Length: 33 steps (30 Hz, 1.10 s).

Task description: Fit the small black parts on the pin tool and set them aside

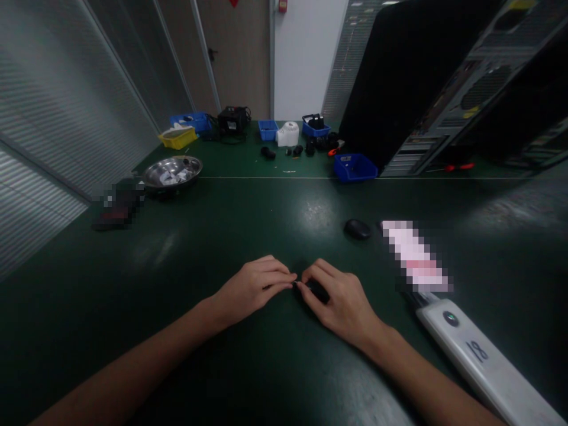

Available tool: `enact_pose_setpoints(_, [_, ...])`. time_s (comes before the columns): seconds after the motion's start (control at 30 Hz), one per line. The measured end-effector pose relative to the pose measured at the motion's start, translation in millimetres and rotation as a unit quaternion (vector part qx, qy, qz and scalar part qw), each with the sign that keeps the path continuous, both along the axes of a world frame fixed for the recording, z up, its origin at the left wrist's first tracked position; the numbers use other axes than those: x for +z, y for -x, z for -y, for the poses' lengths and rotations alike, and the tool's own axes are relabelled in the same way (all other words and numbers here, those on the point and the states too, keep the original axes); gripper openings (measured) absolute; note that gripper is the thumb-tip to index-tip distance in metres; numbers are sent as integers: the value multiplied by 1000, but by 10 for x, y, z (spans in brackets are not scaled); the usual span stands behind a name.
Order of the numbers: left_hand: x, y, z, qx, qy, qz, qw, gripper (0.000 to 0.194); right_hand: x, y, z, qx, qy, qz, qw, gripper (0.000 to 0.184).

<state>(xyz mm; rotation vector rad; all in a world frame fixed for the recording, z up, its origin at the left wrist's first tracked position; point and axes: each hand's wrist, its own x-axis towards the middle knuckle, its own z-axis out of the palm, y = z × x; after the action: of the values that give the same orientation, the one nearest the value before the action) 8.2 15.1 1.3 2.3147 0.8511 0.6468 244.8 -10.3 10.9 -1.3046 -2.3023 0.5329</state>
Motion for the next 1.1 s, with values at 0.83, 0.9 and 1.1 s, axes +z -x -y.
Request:
enact_pose_setpoints(0.83, [186,-119,54,18,-20,-130,991,33,19,-55,-52,-105,-41,115,987,19])
enact_pose_setpoints(0.9, [174,-188,74,6,-36,-139,990,33,20,-52,-53,-108,-38,114,987,18])
enact_pose_setpoints(1.1, [118,-79,37,-5,-29,-153,988,36,37,-57,-46,-113,-25,102,988,20])
